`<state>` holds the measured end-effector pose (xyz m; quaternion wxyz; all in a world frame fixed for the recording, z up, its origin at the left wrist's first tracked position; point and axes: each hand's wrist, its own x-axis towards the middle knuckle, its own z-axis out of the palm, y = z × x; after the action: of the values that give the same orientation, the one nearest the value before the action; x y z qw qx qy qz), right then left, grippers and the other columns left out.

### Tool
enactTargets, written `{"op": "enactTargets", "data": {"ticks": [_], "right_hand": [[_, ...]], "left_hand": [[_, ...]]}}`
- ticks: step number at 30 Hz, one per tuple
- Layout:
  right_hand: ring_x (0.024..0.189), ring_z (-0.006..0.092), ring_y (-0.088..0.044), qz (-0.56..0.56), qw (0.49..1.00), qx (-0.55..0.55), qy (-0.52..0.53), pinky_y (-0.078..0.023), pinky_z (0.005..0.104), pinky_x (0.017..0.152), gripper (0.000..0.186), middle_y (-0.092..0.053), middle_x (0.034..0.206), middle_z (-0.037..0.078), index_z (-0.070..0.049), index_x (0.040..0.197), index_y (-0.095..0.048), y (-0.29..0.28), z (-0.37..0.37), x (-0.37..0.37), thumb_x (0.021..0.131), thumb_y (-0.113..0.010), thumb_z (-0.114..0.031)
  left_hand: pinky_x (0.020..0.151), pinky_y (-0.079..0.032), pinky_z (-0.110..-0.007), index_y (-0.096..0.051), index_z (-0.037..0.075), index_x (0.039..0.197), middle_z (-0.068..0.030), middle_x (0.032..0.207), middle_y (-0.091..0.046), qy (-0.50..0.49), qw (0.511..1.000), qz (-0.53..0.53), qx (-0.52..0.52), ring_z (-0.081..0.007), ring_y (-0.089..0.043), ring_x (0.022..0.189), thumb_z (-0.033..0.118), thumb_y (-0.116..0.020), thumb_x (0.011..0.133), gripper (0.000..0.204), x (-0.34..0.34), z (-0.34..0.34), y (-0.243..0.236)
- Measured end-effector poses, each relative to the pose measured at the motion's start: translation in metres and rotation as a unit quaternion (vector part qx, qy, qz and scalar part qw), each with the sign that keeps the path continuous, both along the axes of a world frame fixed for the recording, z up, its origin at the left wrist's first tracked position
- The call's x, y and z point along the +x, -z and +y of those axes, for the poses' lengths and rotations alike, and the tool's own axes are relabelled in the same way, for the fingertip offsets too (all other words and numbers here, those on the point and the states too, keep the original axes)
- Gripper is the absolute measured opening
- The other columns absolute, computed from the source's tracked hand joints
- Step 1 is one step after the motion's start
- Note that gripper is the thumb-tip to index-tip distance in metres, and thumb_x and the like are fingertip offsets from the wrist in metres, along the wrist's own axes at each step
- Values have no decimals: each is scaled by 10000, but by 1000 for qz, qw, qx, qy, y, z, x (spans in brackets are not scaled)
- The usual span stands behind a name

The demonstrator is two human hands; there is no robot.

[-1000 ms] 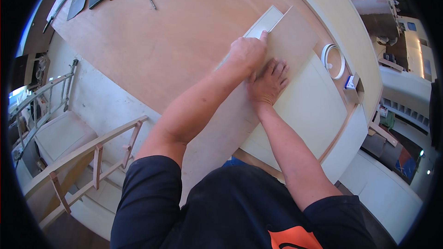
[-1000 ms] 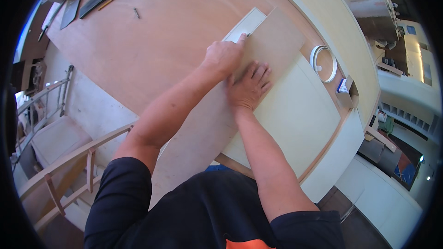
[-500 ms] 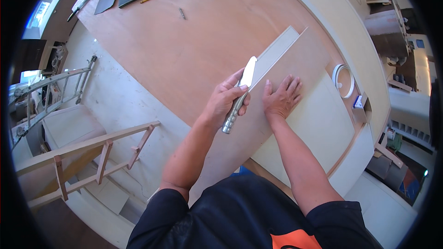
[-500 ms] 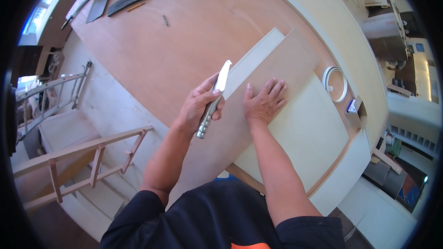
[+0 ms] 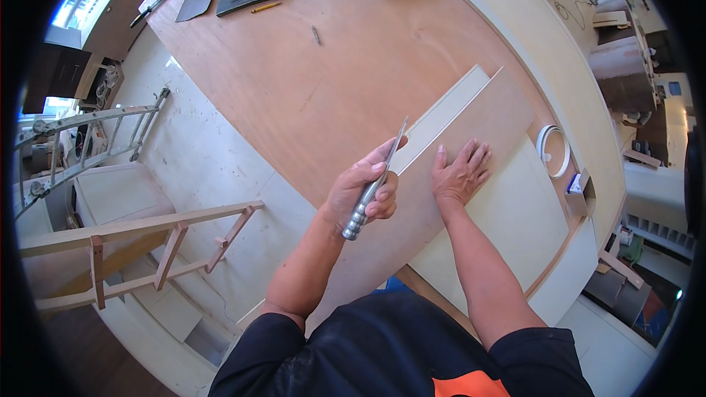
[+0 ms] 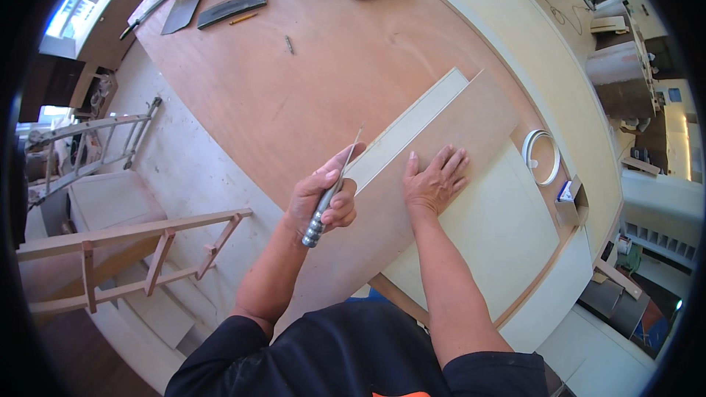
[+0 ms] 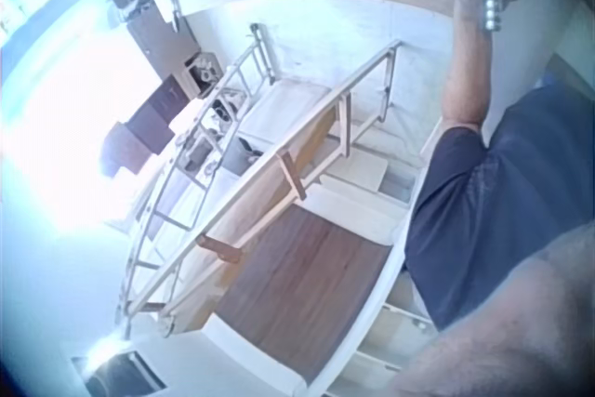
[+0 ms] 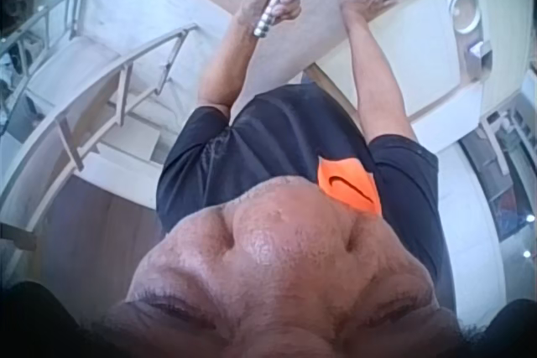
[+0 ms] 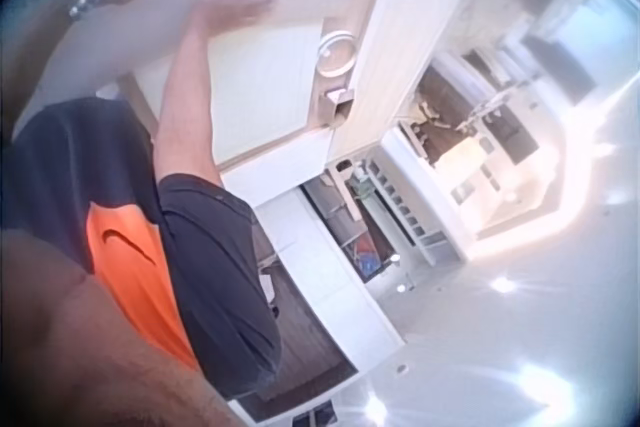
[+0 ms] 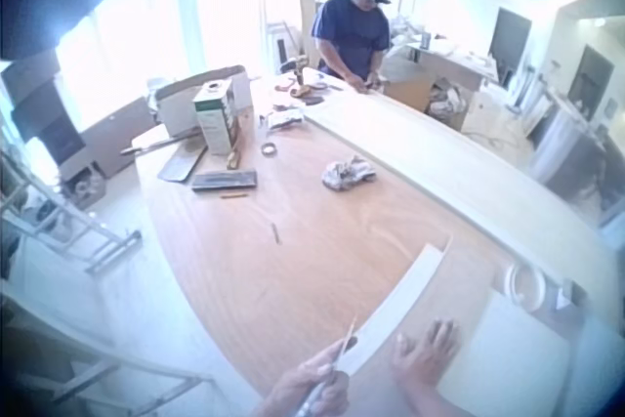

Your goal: The person holds a wooden board, aligns it against a guide on a workbench, and uses a utility knife to score and cut the panel.

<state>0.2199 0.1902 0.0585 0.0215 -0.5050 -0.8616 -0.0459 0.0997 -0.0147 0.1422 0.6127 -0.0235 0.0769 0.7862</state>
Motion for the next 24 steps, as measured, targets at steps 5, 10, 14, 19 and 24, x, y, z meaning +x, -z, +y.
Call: {"op": "enactTargets", "data": {"ticks": [5, 10, 14, 19, 24], "right_hand": [[1575, 392, -176, -1, 1000, 2, -3, -175, 607, 1231, 864, -228, 1680, 232, -24, 1592, -338, 1, 1, 0, 976, -495, -608], [1572, 399, -179, 0, 1000, 5, -1, -180, 611, 1229, 869, -231, 1678, 233, -18, 1589, -341, 1, 0, 0, 972, -504, -607], [1572, 405, -172, 3, 1000, -6, -4, -174, 619, 1228, 876, -227, 1677, 242, -13, 1589, -338, 2, 0, 1, 965, -525, -598], [1569, 414, -172, 27, 999, -15, -8, -168, 625, 1228, 883, -227, 1672, 254, -4, 1585, -339, -1, 1, 2, 954, -552, -585], [1564, 420, -180, 43, 999, -11, -4, -177, 624, 1228, 887, -233, 1667, 258, 8, 1578, -341, -7, 1, -1, 948, -561, -577]], "left_hand": [[488, -402, -313, -395, 219, 1584, -89, 711, -594, -7, 998, 46, -50, -163, -510, 434, 175, -598, 1001, 619, -2, 0, 0], [482, -460, -320, -374, 187, 1603, -127, 723, -600, -29, 998, 27, -58, -180, -504, 470, 105, -652, 954, 711, -1, 3, 0], [481, -464, -315, -377, 182, 1601, -124, 720, -592, -26, 996, 34, -74, -180, -508, 477, 103, -649, 953, 707, -1, 5, 2], [510, -506, -329, -319, 184, 1616, -119, 852, -608, -18, 998, 22, -58, -187, -564, 541, 112, -634, 962, 730, -5, 11, 6], [526, -552, -375, -249, 213, 1621, -108, 972, -619, -55, 982, 16, -182, -186, -612, 614, 159, -620, 987, 737, 6, 7, 4]]}}
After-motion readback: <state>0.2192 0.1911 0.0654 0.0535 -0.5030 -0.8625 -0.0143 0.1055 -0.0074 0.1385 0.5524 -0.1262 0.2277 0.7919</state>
